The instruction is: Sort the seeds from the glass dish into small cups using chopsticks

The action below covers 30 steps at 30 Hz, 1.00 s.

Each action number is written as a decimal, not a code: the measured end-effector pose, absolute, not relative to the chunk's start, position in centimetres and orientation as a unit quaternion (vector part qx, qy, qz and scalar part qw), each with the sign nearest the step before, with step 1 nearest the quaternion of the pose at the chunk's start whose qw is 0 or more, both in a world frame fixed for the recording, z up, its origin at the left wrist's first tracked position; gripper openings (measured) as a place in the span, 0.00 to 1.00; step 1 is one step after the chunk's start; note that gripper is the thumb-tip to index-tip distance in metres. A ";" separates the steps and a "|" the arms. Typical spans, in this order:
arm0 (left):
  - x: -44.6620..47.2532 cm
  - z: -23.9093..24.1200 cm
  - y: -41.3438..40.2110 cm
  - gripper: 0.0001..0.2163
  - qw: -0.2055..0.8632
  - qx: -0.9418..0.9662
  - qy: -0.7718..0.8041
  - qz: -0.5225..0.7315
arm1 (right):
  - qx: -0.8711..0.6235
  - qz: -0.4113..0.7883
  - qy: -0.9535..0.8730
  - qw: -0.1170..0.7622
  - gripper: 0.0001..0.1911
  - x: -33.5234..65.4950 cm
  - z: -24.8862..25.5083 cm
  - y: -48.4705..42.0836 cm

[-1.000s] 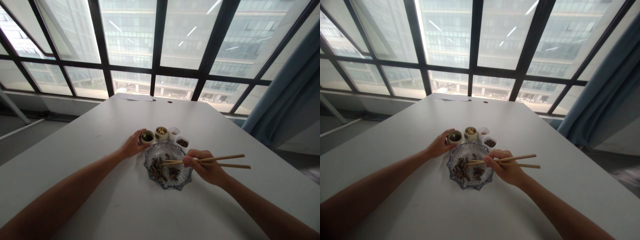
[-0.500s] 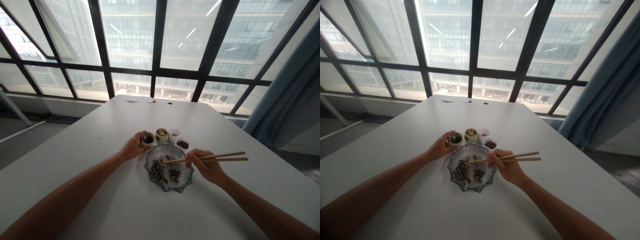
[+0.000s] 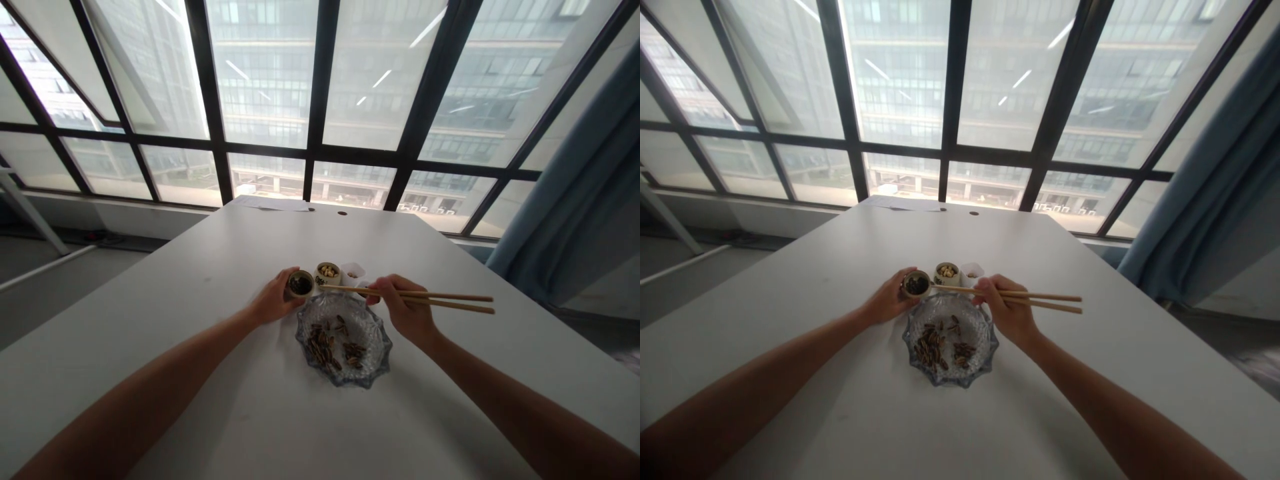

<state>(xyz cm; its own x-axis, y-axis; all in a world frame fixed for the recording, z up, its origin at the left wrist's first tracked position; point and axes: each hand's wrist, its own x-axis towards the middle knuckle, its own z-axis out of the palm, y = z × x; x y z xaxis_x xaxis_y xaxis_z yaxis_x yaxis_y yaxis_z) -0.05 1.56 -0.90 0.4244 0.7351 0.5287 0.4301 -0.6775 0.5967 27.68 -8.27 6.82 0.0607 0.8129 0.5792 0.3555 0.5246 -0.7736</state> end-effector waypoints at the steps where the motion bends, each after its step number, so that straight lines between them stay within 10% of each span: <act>1: 0.0 -0.8 1.5 0.33 0.189 0.823 0.352 0.405 | -0.438 0.200 -0.673 0.561 0.24 27.0 7.0 -7.5; 7: 0.0 -0.8 1.5 0.33 0.185 0.826 0.348 0.403 | -0.420 0.207 -0.762 0.448 0.24 23.9 8.0 -4.2; 14: 0.0 -0.9 1.6 0.33 0.188 0.821 0.361 0.401 | -0.468 0.211 -0.680 0.524 0.29 27.2 9.4 -7.3; 24: 0.0 -1.1 1.7 0.33 0.180 0.819 0.365 0.403 | -0.480 0.218 -0.794 0.302 0.27 28.5 9.7 -10.6; 30: -0.1 -1.0 1.6 0.33 0.174 0.819 0.362 0.409 | -0.488 0.236 -0.763 0.353 0.24 27.5 8.3 -10.4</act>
